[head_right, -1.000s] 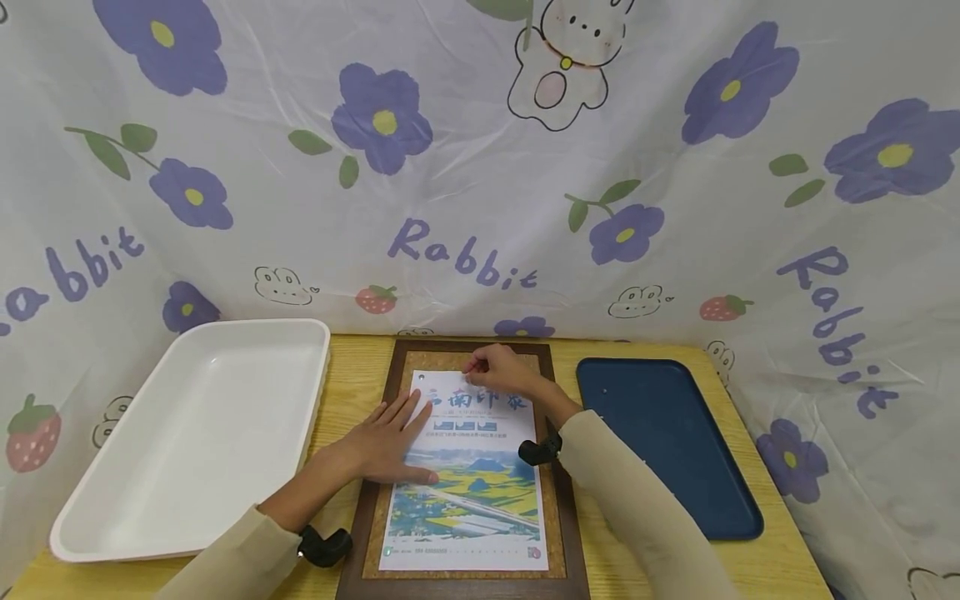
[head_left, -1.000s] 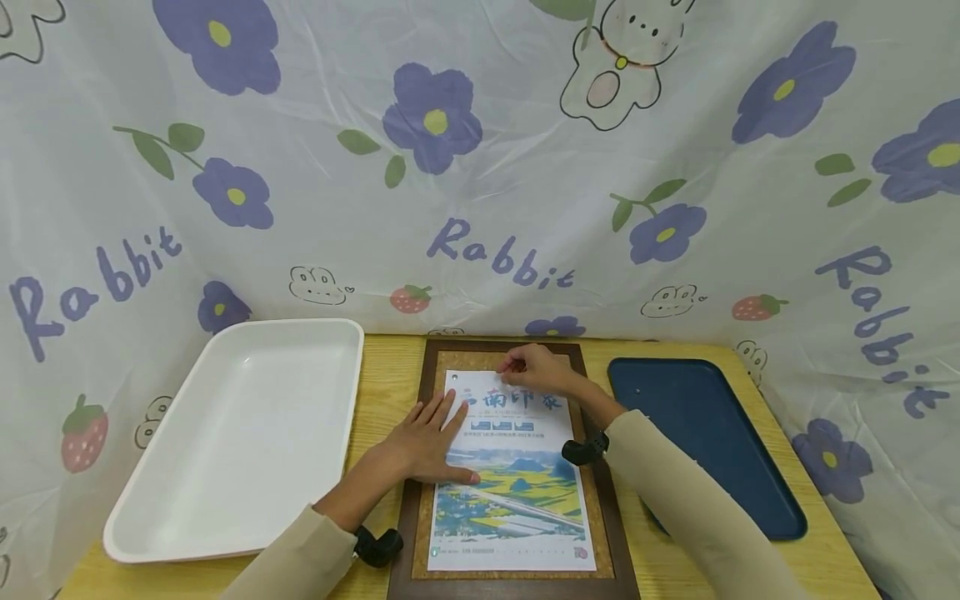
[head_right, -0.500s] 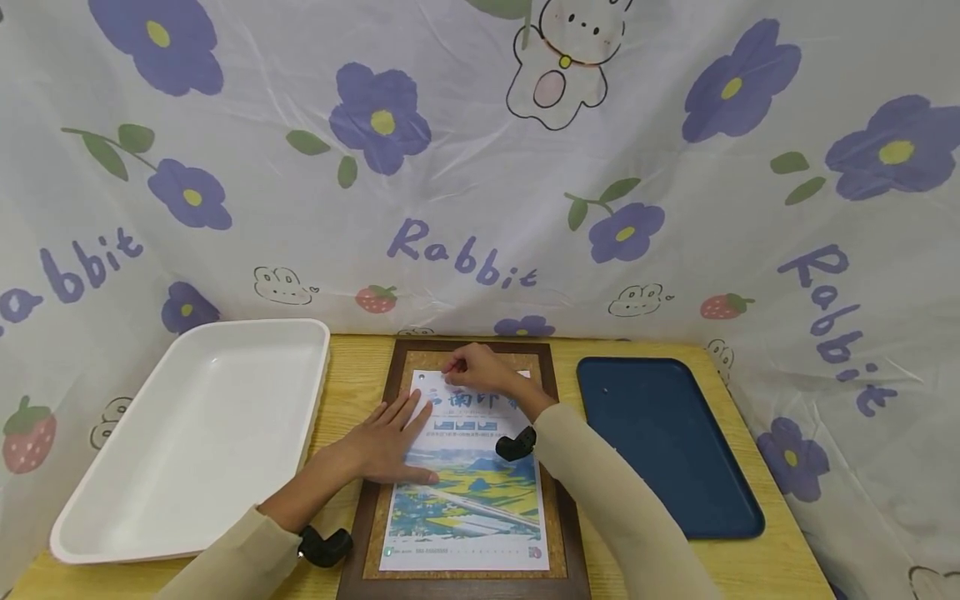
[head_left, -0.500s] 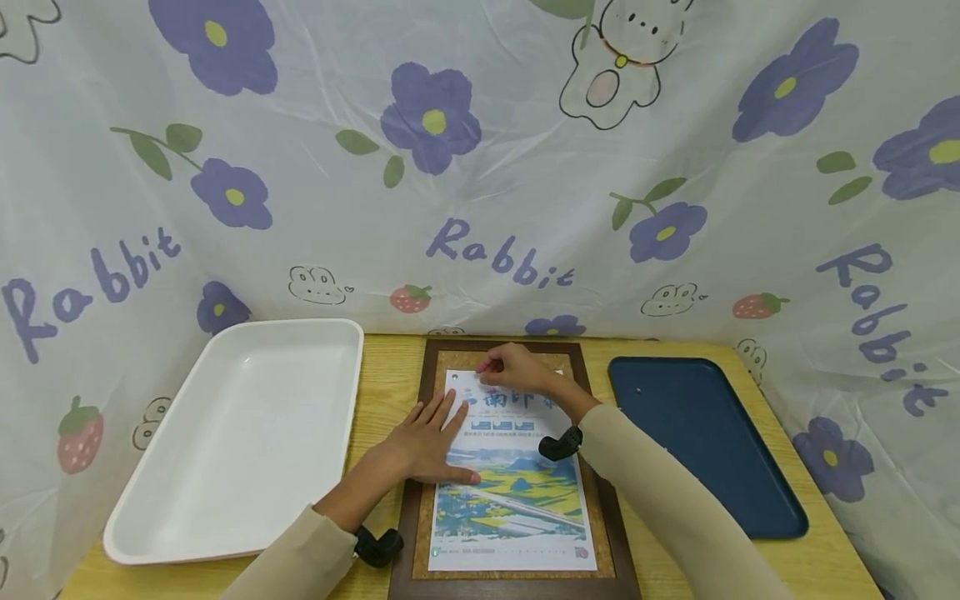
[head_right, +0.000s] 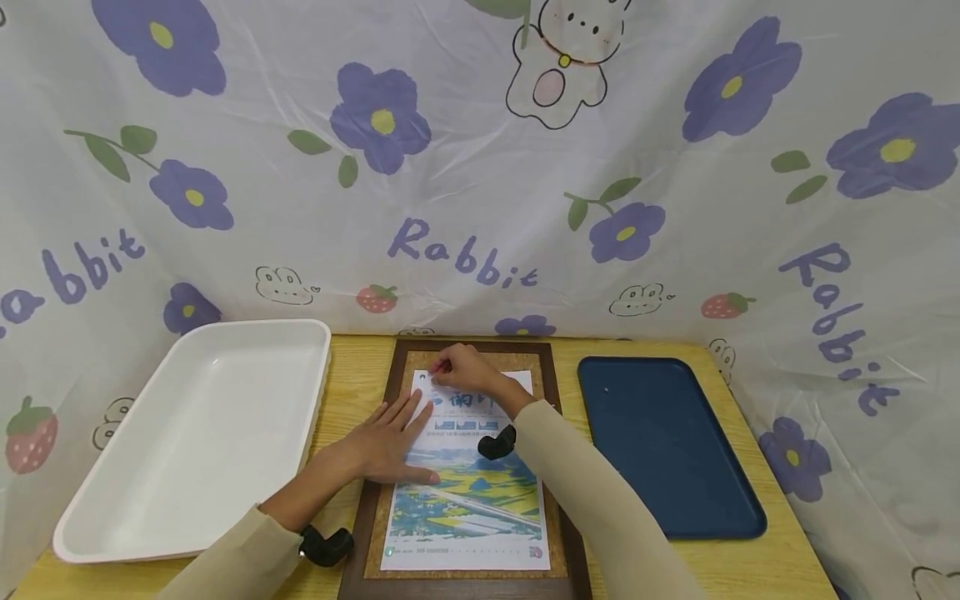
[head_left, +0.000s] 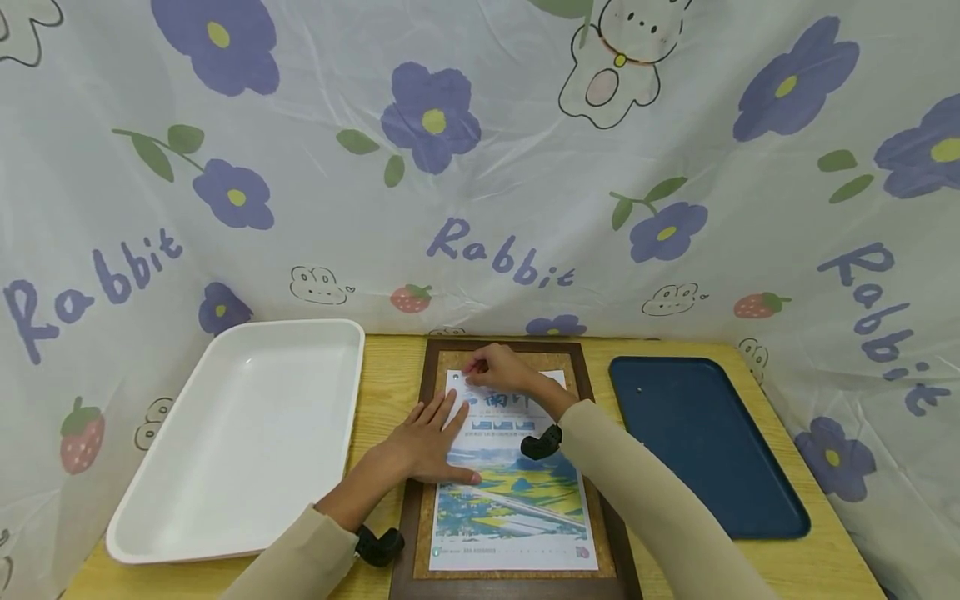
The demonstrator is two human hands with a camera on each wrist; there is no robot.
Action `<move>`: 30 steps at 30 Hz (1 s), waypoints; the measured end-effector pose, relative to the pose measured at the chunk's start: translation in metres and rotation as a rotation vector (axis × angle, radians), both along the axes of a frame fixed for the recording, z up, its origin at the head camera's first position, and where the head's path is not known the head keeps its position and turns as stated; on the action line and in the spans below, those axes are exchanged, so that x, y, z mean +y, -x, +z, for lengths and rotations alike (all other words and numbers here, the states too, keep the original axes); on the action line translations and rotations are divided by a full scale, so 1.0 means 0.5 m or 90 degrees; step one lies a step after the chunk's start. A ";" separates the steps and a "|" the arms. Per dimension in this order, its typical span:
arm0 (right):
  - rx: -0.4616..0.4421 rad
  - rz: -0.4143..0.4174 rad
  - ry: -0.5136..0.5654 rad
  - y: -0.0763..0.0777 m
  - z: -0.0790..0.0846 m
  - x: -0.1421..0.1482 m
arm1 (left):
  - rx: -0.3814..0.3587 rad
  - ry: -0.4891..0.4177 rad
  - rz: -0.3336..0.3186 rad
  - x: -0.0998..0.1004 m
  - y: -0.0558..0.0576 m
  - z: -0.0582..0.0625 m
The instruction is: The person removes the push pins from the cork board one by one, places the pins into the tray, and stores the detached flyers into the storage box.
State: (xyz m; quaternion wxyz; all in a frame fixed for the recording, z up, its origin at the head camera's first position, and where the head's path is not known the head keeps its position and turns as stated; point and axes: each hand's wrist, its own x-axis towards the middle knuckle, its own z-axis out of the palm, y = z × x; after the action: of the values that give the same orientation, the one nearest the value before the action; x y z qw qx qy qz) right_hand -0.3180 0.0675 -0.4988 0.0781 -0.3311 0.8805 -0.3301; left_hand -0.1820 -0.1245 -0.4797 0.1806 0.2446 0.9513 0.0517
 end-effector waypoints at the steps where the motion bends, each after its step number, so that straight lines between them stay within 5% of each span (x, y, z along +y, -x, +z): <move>1: 0.000 -0.005 -0.001 0.001 -0.001 -0.002 | 0.001 0.001 -0.001 0.000 0.001 0.000; 30: 0.017 -0.084 0.015 0.002 -0.028 -0.046 | -0.014 -0.001 0.002 -0.001 0.004 0.003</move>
State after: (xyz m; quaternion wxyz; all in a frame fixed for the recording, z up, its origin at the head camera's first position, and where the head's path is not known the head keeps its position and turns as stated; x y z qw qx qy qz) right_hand -0.3192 0.0448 -0.5127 0.0406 -0.2777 0.8974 -0.3405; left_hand -0.1841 -0.1251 -0.4784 0.1909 0.2427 0.9495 0.0551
